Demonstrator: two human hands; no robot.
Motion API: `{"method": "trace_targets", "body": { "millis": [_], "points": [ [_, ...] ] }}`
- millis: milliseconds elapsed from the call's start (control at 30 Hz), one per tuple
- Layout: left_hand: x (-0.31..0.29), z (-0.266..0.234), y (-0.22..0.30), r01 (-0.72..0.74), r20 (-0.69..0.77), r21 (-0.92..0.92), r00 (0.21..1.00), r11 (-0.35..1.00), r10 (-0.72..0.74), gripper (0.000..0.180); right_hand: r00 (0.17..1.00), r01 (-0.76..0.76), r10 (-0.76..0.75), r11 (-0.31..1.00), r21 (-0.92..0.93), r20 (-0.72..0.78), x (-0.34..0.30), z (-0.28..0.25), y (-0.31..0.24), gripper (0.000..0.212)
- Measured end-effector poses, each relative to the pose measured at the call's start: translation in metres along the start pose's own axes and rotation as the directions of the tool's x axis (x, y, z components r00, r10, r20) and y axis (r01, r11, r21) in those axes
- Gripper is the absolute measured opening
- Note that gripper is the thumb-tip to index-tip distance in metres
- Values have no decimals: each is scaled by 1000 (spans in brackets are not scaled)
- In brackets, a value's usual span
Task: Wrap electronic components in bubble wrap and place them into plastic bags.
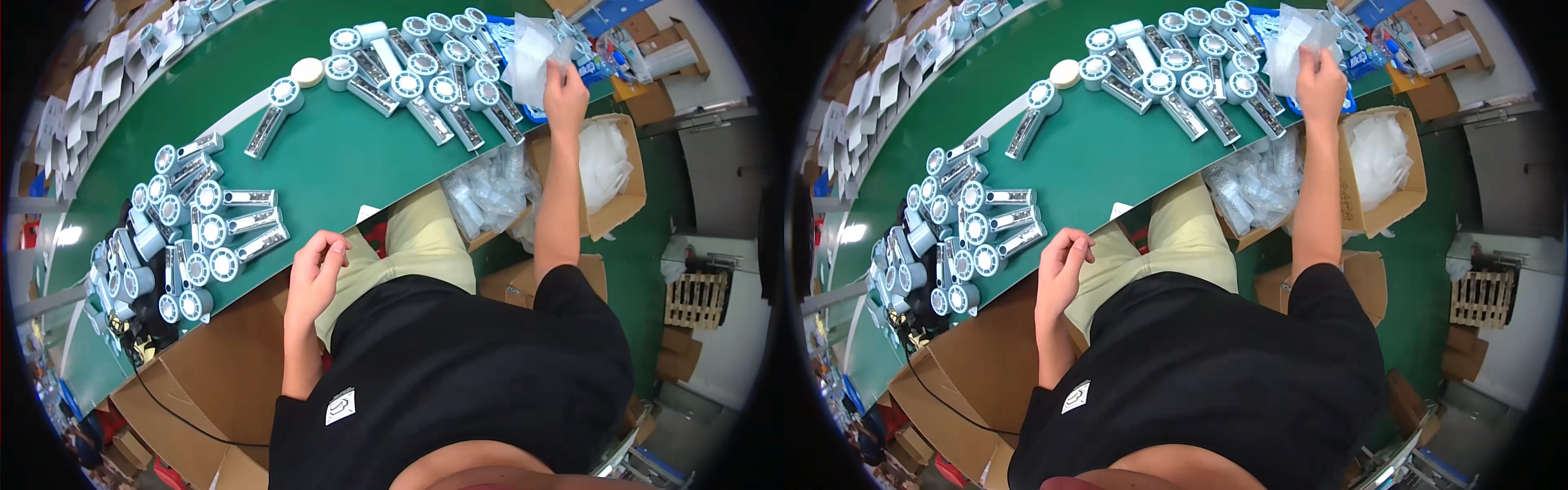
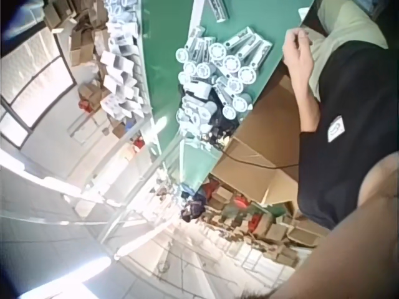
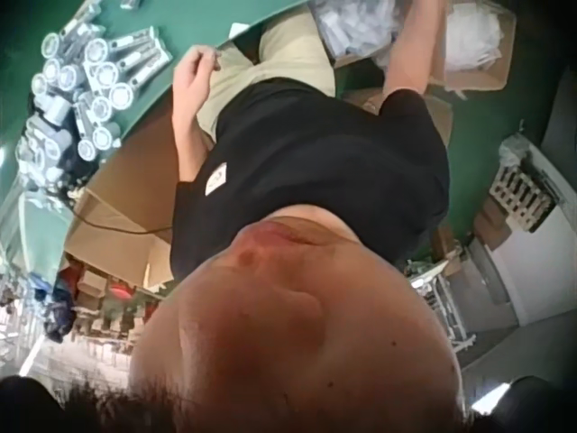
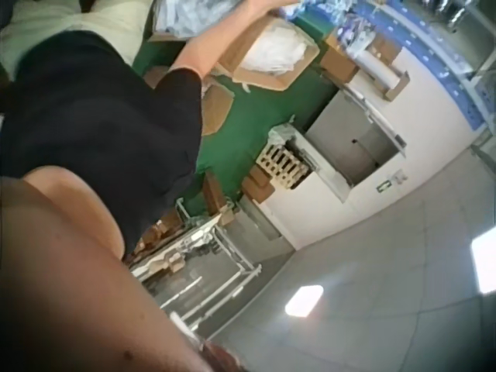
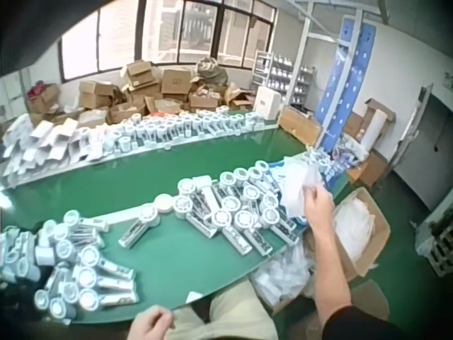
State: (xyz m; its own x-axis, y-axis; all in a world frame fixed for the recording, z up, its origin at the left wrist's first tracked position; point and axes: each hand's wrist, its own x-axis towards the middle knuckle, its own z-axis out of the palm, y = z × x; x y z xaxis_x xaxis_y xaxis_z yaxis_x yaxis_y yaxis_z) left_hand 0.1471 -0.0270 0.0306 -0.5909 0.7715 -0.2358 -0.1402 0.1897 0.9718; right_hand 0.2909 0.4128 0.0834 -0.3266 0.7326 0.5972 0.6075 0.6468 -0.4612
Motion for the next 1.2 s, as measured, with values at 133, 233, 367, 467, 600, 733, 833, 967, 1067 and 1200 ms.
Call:
{"method": "trace_targets", "body": {
  "millis": [133, 233, 367, 467, 600, 733, 833, 967, 1067, 1200],
  "points": [
    [4, 4, 1, -199, -65, 104, 976, 974, 207, 16, 906, -96, -231, 703, 705, 354, -74, -12, -92, 9],
    [15, 21, 19, -438, -181, 408, 821, 801, 542, 32, 638, -272, -535, 516, 812, 554, -125, -17, -154, 7],
    [20, 16, 17, -447, -217, 602, 707, 662, 674, 50, 445, -671, -641, 224, 707, 625, -176, -1, -164, 26],
    [25, 9, 1, -377, -243, 576, 769, 725, 592, 58, 585, -811, -313, -215, 544, 748, -178, 1, -161, 67],
    [25, 14, -28, 58, 3, -705, 997, 707, -79, 59, 511, -834, -431, -37, 551, 744, -160, 31, -101, 44],
    [23, 5, -35, -15, -26, -761, 1000, 649, -7, 60, 452, -812, -382, 198, 549, 806, -134, 21, -80, 27],
    [19, -8, -39, -29, -33, -768, 999, 640, 6, 59, 430, -792, -389, 270, 547, 815, -132, 17, -76, 20],
    [14, -18, -40, -1, -24, -730, 999, 684, -24, 54, 423, -778, -474, 246, 578, 772, -136, 16, -72, 13],
    [10, -14, -31, -4, -85, -667, 994, 745, -70, 40, 427, -754, -356, 367, 545, 831, -140, 22, -64, 11],
    [7, -9, -33, -62, -129, -631, 991, 774, -26, 27, 402, -767, -295, 409, 495, 867, -151, 32, -70, 11]
  ]
}}
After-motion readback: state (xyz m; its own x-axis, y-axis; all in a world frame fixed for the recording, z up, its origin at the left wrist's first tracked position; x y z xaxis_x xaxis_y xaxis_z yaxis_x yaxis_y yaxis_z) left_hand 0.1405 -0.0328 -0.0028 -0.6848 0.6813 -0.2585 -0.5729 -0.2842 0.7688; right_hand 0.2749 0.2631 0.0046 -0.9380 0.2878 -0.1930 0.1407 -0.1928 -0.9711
